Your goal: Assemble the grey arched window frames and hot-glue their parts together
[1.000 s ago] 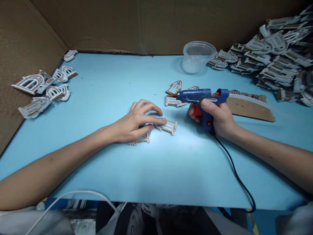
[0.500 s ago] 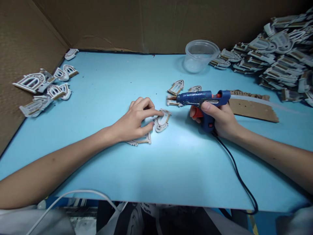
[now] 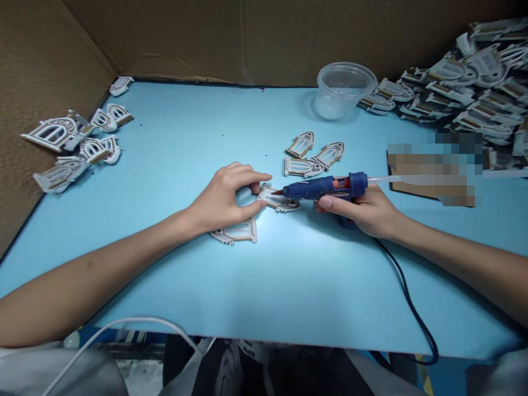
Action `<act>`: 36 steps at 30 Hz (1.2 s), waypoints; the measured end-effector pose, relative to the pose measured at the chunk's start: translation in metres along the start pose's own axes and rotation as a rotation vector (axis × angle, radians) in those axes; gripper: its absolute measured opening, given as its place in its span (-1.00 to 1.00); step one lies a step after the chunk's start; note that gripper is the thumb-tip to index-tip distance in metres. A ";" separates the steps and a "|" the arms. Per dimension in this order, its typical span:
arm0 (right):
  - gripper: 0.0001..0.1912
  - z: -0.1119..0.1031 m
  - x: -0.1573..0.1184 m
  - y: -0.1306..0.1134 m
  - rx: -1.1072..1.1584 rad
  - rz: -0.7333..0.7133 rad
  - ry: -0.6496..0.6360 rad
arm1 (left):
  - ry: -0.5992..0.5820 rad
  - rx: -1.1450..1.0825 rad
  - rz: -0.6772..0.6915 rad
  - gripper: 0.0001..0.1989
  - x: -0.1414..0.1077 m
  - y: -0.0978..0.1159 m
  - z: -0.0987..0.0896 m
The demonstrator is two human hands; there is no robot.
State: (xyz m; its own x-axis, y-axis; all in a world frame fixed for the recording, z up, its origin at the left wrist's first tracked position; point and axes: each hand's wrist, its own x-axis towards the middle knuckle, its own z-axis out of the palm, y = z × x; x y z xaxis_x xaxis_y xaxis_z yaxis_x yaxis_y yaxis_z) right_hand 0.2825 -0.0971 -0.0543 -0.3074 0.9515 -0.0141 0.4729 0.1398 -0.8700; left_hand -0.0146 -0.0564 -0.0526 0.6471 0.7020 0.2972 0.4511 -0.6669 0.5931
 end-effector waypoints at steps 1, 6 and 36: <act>-0.52 0.001 0.000 -0.001 -0.029 -0.013 -0.001 | -0.003 0.008 -0.002 -0.66 0.000 0.000 0.000; -0.52 0.006 0.004 -0.009 -0.074 -0.001 -0.023 | -0.038 0.039 -0.005 -0.69 0.001 0.001 -0.002; -0.46 0.005 0.006 -0.020 -0.174 0.038 -0.074 | -0.068 0.040 -0.026 -0.67 0.000 0.001 -0.001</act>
State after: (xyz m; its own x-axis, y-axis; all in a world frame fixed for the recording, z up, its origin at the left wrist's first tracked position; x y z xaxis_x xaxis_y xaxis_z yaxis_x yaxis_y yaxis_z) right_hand 0.2669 -0.0954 -0.0390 -0.3436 0.9350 -0.0874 0.6191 0.1555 -0.7698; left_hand -0.0147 -0.0562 -0.0511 0.6746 0.7017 0.2293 0.4919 -0.6589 0.5691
